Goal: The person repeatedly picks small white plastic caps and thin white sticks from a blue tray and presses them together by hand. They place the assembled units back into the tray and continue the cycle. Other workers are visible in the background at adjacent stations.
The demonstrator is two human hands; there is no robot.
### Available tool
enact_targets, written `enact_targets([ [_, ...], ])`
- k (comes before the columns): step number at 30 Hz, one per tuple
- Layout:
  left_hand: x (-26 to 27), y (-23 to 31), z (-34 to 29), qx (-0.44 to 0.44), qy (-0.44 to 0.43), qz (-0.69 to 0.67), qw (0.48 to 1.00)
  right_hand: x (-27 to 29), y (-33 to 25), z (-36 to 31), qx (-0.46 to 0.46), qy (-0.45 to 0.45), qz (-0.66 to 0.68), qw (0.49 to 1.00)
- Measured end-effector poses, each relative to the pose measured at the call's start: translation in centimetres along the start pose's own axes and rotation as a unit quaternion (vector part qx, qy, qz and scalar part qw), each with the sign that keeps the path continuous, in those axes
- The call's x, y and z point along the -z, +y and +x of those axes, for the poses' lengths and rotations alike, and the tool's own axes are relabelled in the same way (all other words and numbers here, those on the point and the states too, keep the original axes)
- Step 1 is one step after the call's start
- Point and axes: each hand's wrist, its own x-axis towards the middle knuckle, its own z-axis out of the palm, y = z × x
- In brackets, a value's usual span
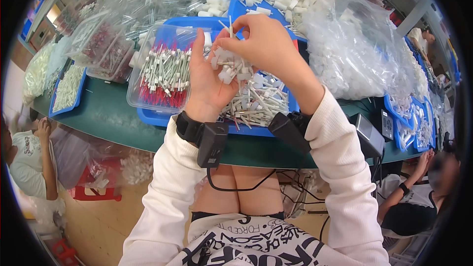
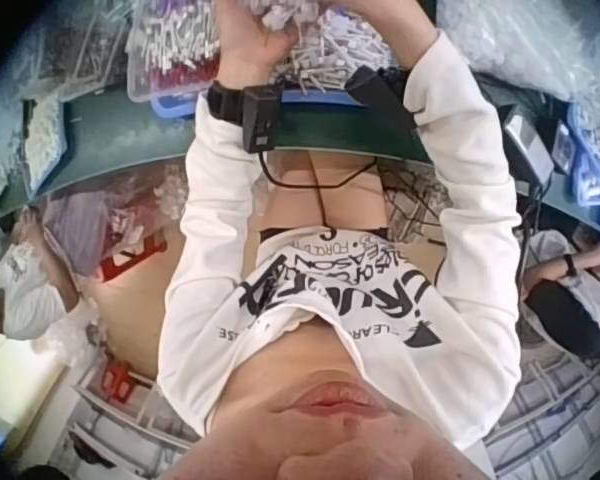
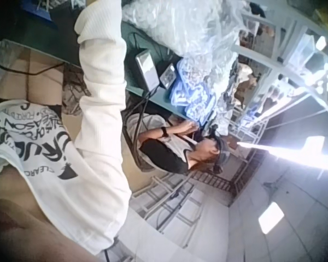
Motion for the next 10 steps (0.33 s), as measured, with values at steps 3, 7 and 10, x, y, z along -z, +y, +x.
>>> enact_targets([
  [3, 0.6, 0.0, 0.6, -0.002, -0.019, 0.013, 1.000, -1.1, 0.2, -0.9, 0.048, 0.080, -0.073, 0.993],
  [7, 0.1, -0.4, 0.5, -0.014, 0.001, 0.053, 0.999, -2.5, 0.8, -1.7, 0.070, 0.158, -0.106, 0.979],
  [10, 1.1, -0.4, 1.1, -0.009, -0.032, 0.083, 0.996, -2.3, 2.3, -0.9, 0.035, 0.163, -0.020, 0.986],
])
